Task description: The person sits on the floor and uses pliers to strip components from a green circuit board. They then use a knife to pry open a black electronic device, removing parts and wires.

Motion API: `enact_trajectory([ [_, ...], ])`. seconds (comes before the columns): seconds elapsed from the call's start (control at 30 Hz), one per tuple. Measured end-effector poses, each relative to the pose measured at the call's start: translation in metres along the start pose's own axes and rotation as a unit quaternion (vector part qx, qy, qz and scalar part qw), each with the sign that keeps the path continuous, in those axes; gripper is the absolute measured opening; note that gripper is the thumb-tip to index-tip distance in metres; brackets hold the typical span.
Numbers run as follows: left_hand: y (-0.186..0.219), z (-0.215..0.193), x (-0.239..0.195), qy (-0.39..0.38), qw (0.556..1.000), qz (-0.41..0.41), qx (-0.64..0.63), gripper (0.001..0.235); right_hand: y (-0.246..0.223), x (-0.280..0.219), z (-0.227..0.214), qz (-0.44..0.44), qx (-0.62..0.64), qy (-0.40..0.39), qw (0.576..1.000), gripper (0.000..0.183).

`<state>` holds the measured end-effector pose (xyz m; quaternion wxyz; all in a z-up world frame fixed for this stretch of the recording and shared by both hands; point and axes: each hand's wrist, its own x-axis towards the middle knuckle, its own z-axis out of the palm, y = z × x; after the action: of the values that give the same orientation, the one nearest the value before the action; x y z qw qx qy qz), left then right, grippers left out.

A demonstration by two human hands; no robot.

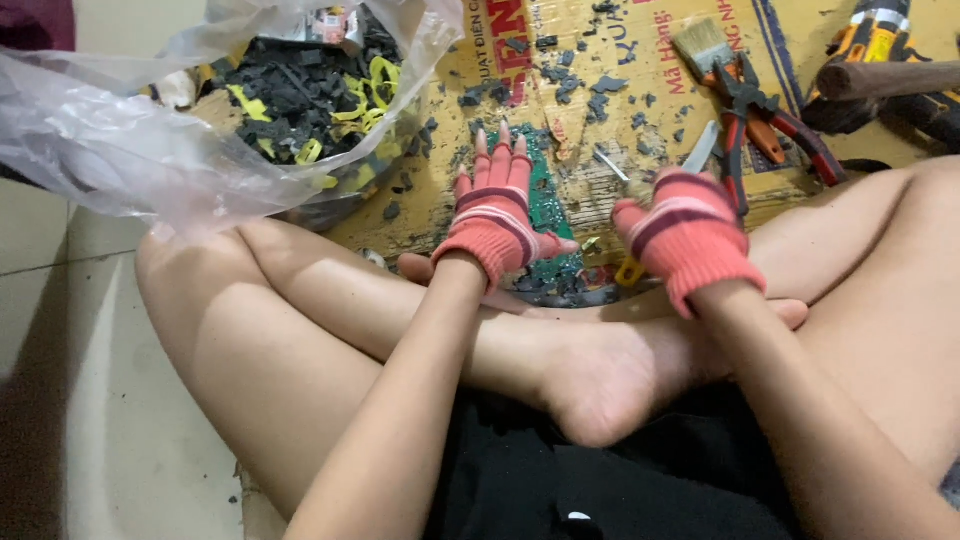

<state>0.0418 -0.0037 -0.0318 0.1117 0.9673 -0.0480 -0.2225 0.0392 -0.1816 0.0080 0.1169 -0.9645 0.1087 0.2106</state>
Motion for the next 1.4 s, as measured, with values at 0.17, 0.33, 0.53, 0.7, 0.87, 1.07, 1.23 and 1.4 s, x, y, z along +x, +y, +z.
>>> enact_trajectory([
  [0.17, -0.003, 0.018, 0.016, -0.015, 1.0, 0.0, 0.017, 0.144, 0.002, -0.034, 0.016, -0.017, 0.105, -0.034, 0.994, 0.045],
  [0.33, -0.001, 0.018, 0.014, -0.024, 1.0, -0.007, 0.01, 0.144, 0.01, -0.05, 0.026, -0.025, 0.024, -0.028, 0.999, 0.043],
  [0.53, 0.001, 0.018, 0.013, -0.024, 0.999, -0.022, 0.014, 0.139, 0.014, -0.044, 0.038, -0.045, -0.027, -0.016, 0.998, 0.046],
  [0.7, 0.002, 0.019, 0.015, -0.034, 0.999, -0.026, 0.007, 0.139, 0.017, -0.04, 0.043, -0.098, -0.05, 0.024, 0.994, 0.044],
  [0.87, 0.003, 0.019, 0.016, -0.034, 0.999, -0.026, -0.007, 0.138, 0.02, -0.036, 0.05, -0.12, -0.065, 0.053, 0.989, 0.033],
  [1.07, 0.003, 0.018, 0.014, -0.031, 0.999, -0.024, -0.011, 0.137, 0.019, -0.026, 0.053, -0.134, -0.08, 0.054, 0.986, 0.023],
  [1.23, 0.005, 0.015, 0.012, -0.041, 0.999, -0.021, -0.011, 0.136, 0.005, -0.033, 0.039, -0.111, -0.064, 0.018, 0.992, 0.023],
  [1.4, 0.003, 0.018, 0.014, -0.034, 0.999, -0.021, -0.008, 0.134, -0.002, -0.035, 0.033, -0.031, 0.034, -0.03, 0.999, 0.028],
])
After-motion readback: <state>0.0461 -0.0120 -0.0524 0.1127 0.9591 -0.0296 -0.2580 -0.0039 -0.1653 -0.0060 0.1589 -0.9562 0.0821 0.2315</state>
